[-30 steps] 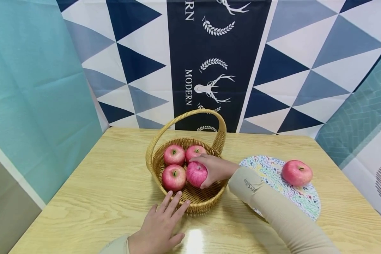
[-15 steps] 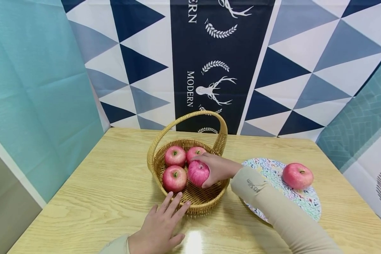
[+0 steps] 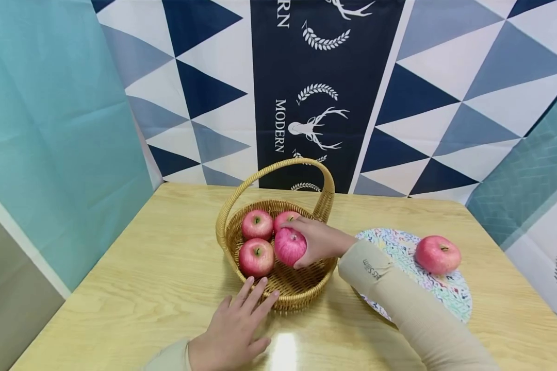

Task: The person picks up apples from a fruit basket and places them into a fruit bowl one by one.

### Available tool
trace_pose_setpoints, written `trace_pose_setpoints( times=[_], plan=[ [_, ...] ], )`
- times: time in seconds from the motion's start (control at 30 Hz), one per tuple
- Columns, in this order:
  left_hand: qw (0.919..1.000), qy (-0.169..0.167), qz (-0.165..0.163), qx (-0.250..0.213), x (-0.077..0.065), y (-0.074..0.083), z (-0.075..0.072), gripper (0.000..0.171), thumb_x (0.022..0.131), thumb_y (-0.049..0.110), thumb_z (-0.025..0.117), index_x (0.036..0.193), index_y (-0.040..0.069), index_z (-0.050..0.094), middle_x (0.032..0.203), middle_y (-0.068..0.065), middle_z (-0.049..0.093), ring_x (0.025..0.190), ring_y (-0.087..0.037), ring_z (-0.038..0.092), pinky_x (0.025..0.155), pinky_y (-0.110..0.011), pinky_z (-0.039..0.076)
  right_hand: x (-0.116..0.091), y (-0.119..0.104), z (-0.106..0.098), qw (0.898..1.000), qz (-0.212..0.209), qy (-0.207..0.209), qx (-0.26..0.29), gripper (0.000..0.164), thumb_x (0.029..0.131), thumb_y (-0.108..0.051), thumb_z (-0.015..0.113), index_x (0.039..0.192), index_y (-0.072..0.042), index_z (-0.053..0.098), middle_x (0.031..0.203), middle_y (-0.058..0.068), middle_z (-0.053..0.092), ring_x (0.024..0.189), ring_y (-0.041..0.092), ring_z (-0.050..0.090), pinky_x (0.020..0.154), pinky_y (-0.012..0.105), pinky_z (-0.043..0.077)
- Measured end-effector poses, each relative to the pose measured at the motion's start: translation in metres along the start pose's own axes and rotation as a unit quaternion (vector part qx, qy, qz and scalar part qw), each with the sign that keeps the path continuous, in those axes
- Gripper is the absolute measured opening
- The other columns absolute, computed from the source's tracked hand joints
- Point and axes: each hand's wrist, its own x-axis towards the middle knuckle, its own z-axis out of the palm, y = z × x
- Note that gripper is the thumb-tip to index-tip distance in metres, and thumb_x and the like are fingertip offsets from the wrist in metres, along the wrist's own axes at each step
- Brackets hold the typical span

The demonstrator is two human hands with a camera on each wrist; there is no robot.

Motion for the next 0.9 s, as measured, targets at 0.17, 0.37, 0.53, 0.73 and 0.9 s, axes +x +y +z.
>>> trace_pose_setpoints(
  times=[0.17, 0.37, 0.53, 0.73, 0.9],
  plan=[
    [1.0, -0.002, -0.005, 0.002, 0.002, -0.002, -0.003, 0.075, 0.085, 0.048, 0.064, 0.147, 0.015, 0.038, 0.151, -0.014, 0.034, 0.138, -0.035, 0.03, 0.083, -0.052, 0.048, 0.002, 0.002, -0.001, 0.999, -0.024, 0.03, 0.001, 0.078, 0.062, -0.023, 0.084, 0.13, -0.002, 0.052, 0.127, 0.02, 0.051, 0.107, 0.031, 0.058, 0.086, 0.041, 0.051],
    [0.9999, -0.007, -0.007, -0.011, 0.001, -0.001, -0.001, 0.074, 0.085, 0.048, 0.063, 0.147, 0.017, 0.038, 0.152, -0.013, 0.033, 0.137, -0.034, 0.031, 0.082, -0.054, 0.049, 0.0, 0.002, 0.002, 0.999, -0.034, 0.034, 0.002, 0.077, 0.061, -0.023, 0.083, 0.129, -0.001, 0.052, 0.127, 0.02, 0.052, 0.105, 0.029, 0.059, 0.085, 0.039, 0.052],
    [0.9993, 0.032, 0.002, 0.017, -0.004, 0.0, 0.006, 0.076, 0.08, 0.051, 0.067, 0.143, 0.016, 0.044, 0.147, -0.014, 0.041, 0.132, -0.034, 0.04, 0.076, -0.05, 0.051, -0.001, 0.0, 0.005, 0.999, -0.031, 0.014, 0.015, 0.077, 0.062, -0.02, 0.081, 0.131, -0.005, 0.051, 0.129, 0.019, 0.05, 0.107, 0.028, 0.057, 0.086, 0.039, 0.051],
    [0.9974, 0.06, 0.009, 0.038, -0.005, -0.001, 0.011, 0.078, 0.077, 0.052, 0.069, 0.142, 0.017, 0.045, 0.145, -0.013, 0.043, 0.131, -0.032, 0.042, 0.073, -0.049, 0.052, -0.004, -0.002, 0.002, 1.0, -0.01, 0.019, 0.015, 0.077, 0.061, -0.018, 0.082, 0.132, -0.008, 0.052, 0.128, 0.016, 0.051, 0.105, 0.027, 0.057, 0.085, 0.04, 0.051],
    [0.9978, 0.056, 0.012, 0.033, 0.0, 0.001, 0.01, 0.079, 0.078, 0.052, 0.069, 0.144, 0.017, 0.043, 0.146, -0.013, 0.041, 0.132, -0.032, 0.04, 0.074, -0.049, 0.052, -0.011, 0.0, -0.004, 0.999, -0.009, 0.053, 0.005, 0.08, 0.06, -0.019, 0.083, 0.132, -0.008, 0.051, 0.124, 0.016, 0.052, 0.101, 0.025, 0.058, 0.083, 0.039, 0.052]
  ],
)
